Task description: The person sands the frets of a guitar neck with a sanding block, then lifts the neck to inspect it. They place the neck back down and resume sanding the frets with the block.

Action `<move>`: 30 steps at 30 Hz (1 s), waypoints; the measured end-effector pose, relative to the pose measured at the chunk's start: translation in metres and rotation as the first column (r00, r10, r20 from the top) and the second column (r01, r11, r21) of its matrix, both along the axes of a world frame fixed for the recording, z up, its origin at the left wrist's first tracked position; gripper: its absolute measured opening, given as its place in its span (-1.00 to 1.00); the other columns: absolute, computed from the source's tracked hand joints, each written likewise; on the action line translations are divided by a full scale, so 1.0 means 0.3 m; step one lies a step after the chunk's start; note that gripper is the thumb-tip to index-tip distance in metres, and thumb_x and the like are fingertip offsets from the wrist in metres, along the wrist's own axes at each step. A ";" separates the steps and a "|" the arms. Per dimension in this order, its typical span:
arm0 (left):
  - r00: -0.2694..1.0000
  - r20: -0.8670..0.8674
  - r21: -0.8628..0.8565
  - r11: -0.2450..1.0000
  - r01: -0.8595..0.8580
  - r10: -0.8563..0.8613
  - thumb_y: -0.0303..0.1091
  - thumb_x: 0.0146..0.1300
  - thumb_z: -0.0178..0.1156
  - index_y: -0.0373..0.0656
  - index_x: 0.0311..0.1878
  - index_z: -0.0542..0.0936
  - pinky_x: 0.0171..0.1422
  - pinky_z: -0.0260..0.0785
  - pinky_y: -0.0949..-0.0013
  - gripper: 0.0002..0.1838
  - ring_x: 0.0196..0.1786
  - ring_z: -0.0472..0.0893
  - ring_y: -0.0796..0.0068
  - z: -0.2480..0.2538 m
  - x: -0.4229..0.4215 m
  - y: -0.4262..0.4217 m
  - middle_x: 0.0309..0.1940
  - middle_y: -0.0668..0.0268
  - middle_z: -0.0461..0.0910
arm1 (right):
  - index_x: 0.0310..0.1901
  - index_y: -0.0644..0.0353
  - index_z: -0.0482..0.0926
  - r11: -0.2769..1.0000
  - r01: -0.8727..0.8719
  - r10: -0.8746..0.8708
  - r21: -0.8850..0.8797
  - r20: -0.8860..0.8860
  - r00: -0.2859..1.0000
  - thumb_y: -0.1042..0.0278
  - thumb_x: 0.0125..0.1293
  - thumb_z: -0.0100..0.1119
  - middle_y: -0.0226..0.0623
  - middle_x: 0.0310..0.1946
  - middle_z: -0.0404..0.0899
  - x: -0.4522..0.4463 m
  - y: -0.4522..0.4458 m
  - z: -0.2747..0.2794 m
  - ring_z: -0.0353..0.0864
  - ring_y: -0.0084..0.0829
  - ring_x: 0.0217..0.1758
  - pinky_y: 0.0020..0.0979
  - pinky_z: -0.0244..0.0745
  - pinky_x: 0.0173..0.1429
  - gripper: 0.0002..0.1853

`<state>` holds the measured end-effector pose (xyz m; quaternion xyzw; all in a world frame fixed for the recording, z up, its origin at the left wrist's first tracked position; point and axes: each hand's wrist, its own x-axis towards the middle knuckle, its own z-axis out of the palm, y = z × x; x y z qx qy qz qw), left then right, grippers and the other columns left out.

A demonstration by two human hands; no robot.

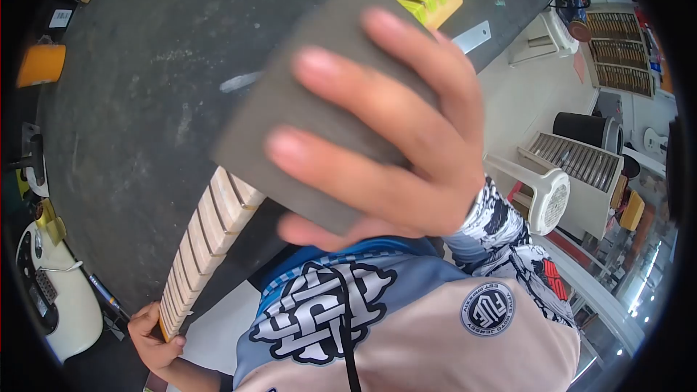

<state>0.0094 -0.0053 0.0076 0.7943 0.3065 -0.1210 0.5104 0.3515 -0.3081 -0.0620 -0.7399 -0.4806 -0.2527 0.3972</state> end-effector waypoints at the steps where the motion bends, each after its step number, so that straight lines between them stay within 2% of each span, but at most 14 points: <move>1: 1.000 -0.001 0.004 1.000 0.000 0.000 0.00 -0.13 0.57 -0.48 -0.23 0.65 -0.32 0.23 0.50 -0.35 -0.44 0.47 0.59 0.001 -0.001 -0.002 -0.48 0.32 0.56 | -0.07 -0.13 0.73 0.999 -0.001 0.002 0.047 -0.017 1.000 -0.11 -0.16 0.46 -0.32 0.06 0.70 0.013 0.036 0.005 0.62 0.05 0.16 0.08 0.50 0.13 -0.46; 2: 1.000 -0.004 0.007 1.000 0.003 -0.003 -0.01 -0.13 0.57 -0.48 -0.23 0.65 -0.31 0.23 0.50 -0.35 -0.44 0.47 0.59 0.004 -0.001 0.000 -0.48 0.32 0.56 | -0.11 -0.09 0.73 0.996 -0.003 0.006 0.094 -0.033 0.999 -0.04 -0.28 0.52 -0.35 0.04 0.70 0.027 0.072 0.009 0.64 0.02 0.13 0.08 0.52 0.09 -0.43; 3: 1.000 -0.021 -0.014 1.000 -0.023 0.023 0.00 -0.13 0.57 -0.49 -0.21 0.65 -0.31 0.24 0.50 -0.34 -0.42 0.47 0.60 0.005 -0.002 -0.004 -0.47 0.32 0.57 | -0.12 -0.09 0.72 0.992 -0.003 0.005 0.128 -0.013 1.000 -0.04 -0.28 0.52 -0.34 0.03 0.70 0.038 0.089 -0.003 0.64 0.02 0.12 0.07 0.52 0.08 -0.43; 7: 1.000 0.018 -0.001 1.000 -0.009 0.009 -0.02 -0.14 0.59 -0.50 -0.19 0.65 -0.29 0.25 0.50 -0.33 -0.41 0.47 0.60 -0.003 -0.012 0.002 -0.46 0.31 0.57 | -0.01 -0.15 0.74 1.000 0.007 -0.006 -0.023 0.047 0.999 -0.17 0.03 0.41 -0.25 0.09 0.70 -0.005 -0.053 0.005 0.61 0.06 0.17 0.01 0.56 0.11 -0.50; 10: 0.999 0.037 0.002 1.000 -0.009 0.009 -0.04 -0.15 0.59 -0.49 -0.17 0.66 -0.28 0.26 0.50 -0.34 -0.40 0.48 0.60 -0.011 -0.015 0.001 -0.45 0.31 0.58 | 0.00 -0.15 0.74 1.000 -0.002 0.002 -0.014 0.042 0.999 -0.17 0.10 0.39 -0.22 0.08 0.70 -0.012 -0.038 0.003 0.61 0.07 0.15 -0.01 0.58 0.13 -0.53; 11: 1.000 0.015 -0.009 1.000 -0.020 0.020 -0.04 -0.15 0.59 -0.49 -0.17 0.67 -0.28 0.26 0.51 -0.34 -0.40 0.48 0.60 -0.009 -0.014 -0.002 -0.45 0.31 0.58 | -0.04 -0.13 0.73 1.000 -0.007 0.007 0.000 0.009 1.000 -0.11 -0.08 0.46 -0.30 0.06 0.70 0.001 -0.016 0.013 0.62 0.02 0.15 0.01 0.56 0.11 -0.48; 14: 1.000 -0.015 -0.006 1.000 -0.023 0.023 -0.04 -0.15 0.59 -0.49 -0.15 0.67 -0.28 0.27 0.51 -0.33 -0.40 0.49 0.60 0.007 -0.006 -0.007 -0.44 0.30 0.59 | -0.10 -0.08 0.72 0.992 -0.025 0.023 0.126 0.014 1.000 -0.01 -0.30 0.54 -0.36 0.03 0.69 0.051 0.083 -0.010 0.63 0.00 0.12 0.03 0.55 0.03 -0.41; 15: 1.000 -0.008 0.005 1.000 -0.008 0.008 -0.04 -0.15 0.59 -0.49 -0.14 0.67 -0.28 0.27 0.51 -0.33 -0.40 0.49 0.60 0.005 -0.009 -0.005 -0.44 0.30 0.60 | -0.09 -0.07 0.72 0.990 -0.028 0.026 0.135 0.017 1.000 0.00 -0.31 0.54 -0.35 0.04 0.69 0.053 0.088 -0.012 0.63 0.01 0.12 0.04 0.55 0.03 -0.41; 20: 0.998 0.008 0.033 0.998 0.056 -0.056 -0.06 -0.13 0.57 -0.50 -0.11 0.67 -0.28 0.28 0.52 -0.33 -0.40 0.49 0.60 -0.011 -0.026 0.016 -0.43 0.30 0.60 | -0.01 -0.18 0.72 0.989 -0.009 0.017 -0.148 0.053 0.998 -0.32 0.12 0.26 -0.24 0.07 0.69 -0.052 -0.189 -0.044 0.59 0.17 0.18 0.16 0.45 0.17 -0.48; 22: 1.000 0.029 0.028 1.000 -0.001 0.000 0.09 -0.14 0.59 -0.49 -0.07 0.68 -0.39 0.13 0.53 -0.22 -0.49 0.39 0.69 -0.020 -0.018 -0.001 -0.52 0.43 0.50 | 0.03 -0.22 0.72 0.996 0.042 -0.037 -0.080 0.065 0.997 -0.44 0.28 0.15 -0.20 0.08 0.69 -0.090 -0.222 -0.063 0.58 0.23 0.21 0.22 0.41 0.23 -0.45; 23: 0.999 0.036 0.026 0.999 -0.022 0.022 0.16 -0.15 0.60 -0.49 -0.06 0.69 -0.45 0.06 0.53 -0.17 -0.54 0.34 0.73 -0.020 -0.012 -0.006 -0.56 0.49 0.44 | 0.00 -0.27 0.74 0.995 0.097 -0.099 0.039 0.058 0.993 -0.38 0.26 0.22 -0.33 0.07 0.72 -0.110 -0.207 -0.088 0.60 0.15 0.20 0.18 0.39 0.27 -0.52; 26: 0.999 0.043 0.008 1.000 -0.017 0.017 0.14 -0.15 0.61 -0.49 -0.05 0.69 -0.46 0.08 0.55 -0.18 -0.54 0.36 0.73 -0.017 -0.015 0.000 -0.56 0.49 0.45 | 0.06 -0.25 0.69 0.996 0.053 -0.062 0.073 0.132 0.989 -0.56 0.31 0.00 -0.10 0.12 0.64 -0.096 -0.196 -0.090 0.51 0.35 0.25 0.29 0.38 0.30 -0.37; 30: 0.997 0.053 0.000 0.999 -0.048 0.048 0.12 -0.15 0.62 -0.49 -0.04 0.69 -0.47 0.10 0.56 -0.18 -0.55 0.37 0.73 -0.020 -0.017 -0.007 -0.55 0.48 0.47 | 0.08 -0.28 0.69 1.000 0.019 -0.018 -0.008 0.131 0.991 -0.54 0.32 0.03 -0.10 0.14 0.63 -0.065 -0.143 -0.041 0.50 0.32 0.27 0.22 0.42 0.30 -0.40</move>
